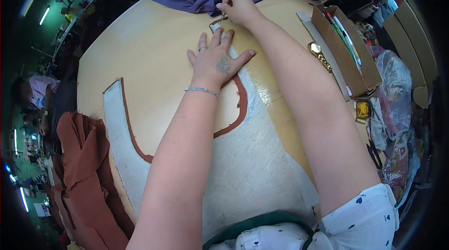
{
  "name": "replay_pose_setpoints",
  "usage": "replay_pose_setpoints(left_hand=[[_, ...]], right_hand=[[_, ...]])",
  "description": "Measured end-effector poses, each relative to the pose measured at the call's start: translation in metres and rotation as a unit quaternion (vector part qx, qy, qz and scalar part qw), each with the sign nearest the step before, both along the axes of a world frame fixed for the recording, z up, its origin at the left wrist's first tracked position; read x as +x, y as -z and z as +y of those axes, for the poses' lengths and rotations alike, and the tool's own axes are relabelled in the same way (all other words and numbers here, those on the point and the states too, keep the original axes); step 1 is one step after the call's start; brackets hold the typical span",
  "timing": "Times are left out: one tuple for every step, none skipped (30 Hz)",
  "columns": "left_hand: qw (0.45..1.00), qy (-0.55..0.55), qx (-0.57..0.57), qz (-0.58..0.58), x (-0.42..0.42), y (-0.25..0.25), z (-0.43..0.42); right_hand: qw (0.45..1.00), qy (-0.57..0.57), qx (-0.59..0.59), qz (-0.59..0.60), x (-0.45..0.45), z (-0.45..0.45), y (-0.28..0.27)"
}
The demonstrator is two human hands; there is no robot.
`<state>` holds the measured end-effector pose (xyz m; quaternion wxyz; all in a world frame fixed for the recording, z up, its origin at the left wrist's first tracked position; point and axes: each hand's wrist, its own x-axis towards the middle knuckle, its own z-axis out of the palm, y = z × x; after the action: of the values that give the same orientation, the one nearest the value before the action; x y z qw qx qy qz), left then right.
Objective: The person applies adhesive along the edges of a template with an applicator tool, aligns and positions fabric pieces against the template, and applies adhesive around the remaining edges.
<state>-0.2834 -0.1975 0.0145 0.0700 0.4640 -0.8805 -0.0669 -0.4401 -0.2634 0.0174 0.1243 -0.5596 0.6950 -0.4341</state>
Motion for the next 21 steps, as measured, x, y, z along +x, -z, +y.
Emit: replay_pose_setpoints(left_hand=[[1.000, -0.001, -0.004, 0.002, 0.002, -0.001, -0.001], [1.000, 0.000, -0.005, 0.004, 0.002, -0.001, -0.001], [1.000, 0.004, -0.002, 0.008, 0.001, 0.000, 0.000], [1.000, 0.005, -0.013, 0.009, 0.001, 0.003, -0.001], [1.000, 0.004, -0.010, -0.001, 0.001, 0.004, 0.000], [1.000, 0.004, -0.007, -0.010, 0.000, 0.004, 0.001], [1.000, 0.001, -0.012, -0.016, -0.002, 0.001, -0.001], [1.000, 0.002, -0.010, -0.022, -0.003, 0.001, 0.000], [1.000, 0.004, -0.006, -0.026, -0.006, -0.001, 0.003], [1.000, 0.003, -0.005, -0.031, -0.006, -0.003, 0.003], [0.999, -0.002, -0.003, -0.038, -0.004, -0.005, 0.003], [1.000, -0.004, 0.006, -0.022, -0.004, -0.006, 0.004], [1.000, -0.004, 0.007, -0.022, -0.004, -0.005, 0.005], [1.000, -0.005, 0.007, -0.023, -0.004, -0.004, 0.004], [1.000, -0.006, 0.008, -0.023, -0.004, -0.006, 0.003], [1.000, -0.006, 0.013, -0.026, -0.004, -0.007, 0.003], [1.000, -0.007, 0.012, -0.028, -0.005, -0.008, 0.003], [0.999, -0.008, 0.013, -0.030, -0.005, -0.008, 0.004], [0.999, -0.007, 0.015, -0.032, -0.005, -0.008, 0.004], [0.999, -0.007, 0.014, -0.032, -0.005, -0.008, 0.004], [0.999, -0.007, 0.014, -0.032, -0.005, -0.008, 0.004]], right_hand=[[1.000, -0.003, 0.003, 0.001, 0.001, 0.001, -0.001], [0.999, 0.018, 0.013, 0.027, -0.008, 0.004, -0.005], [0.997, 0.042, 0.029, 0.055, -0.019, 0.011, -0.013], [0.989, 0.072, -0.001, 0.131, -0.028, 0.016, -0.016], [0.984, 0.069, -0.006, 0.165, -0.038, 0.025, -0.018], [0.994, 0.056, -0.051, 0.083, -0.046, 0.032, -0.014], [0.994, 0.042, -0.104, 0.004, -0.056, 0.034, -0.013], [0.988, 0.026, -0.122, -0.093, -0.059, 0.037, -0.008], [0.987, 0.045, -0.099, -0.121, -0.063, 0.044, -0.008], [0.984, 0.059, -0.077, -0.151, -0.062, 0.053, -0.007], [0.979, 0.070, -0.055, -0.184, -0.057, 0.060, -0.005], [0.976, 0.076, -0.082, -0.189, -0.056, 0.060, 0.005], [0.971, 0.081, -0.110, -0.196, -0.052, 0.059, 0.014], [0.972, 0.090, -0.113, -0.187, -0.050, 0.058, 0.022], [0.972, 0.100, -0.115, -0.177, -0.045, 0.059, 0.024], [0.973, 0.110, -0.115, -0.168, -0.042, 0.058, 0.025], [0.970, 0.111, -0.129, -0.171, -0.040, 0.053, 0.026], [0.968, 0.114, -0.141, -0.175, -0.036, 0.052, 0.025], [0.965, 0.119, -0.151, -0.178, -0.033, 0.051, 0.024], [0.968, 0.119, -0.141, -0.168, -0.032, 0.051, 0.024], [0.972, 0.119, -0.130, -0.158, -0.029, 0.052, 0.022]])
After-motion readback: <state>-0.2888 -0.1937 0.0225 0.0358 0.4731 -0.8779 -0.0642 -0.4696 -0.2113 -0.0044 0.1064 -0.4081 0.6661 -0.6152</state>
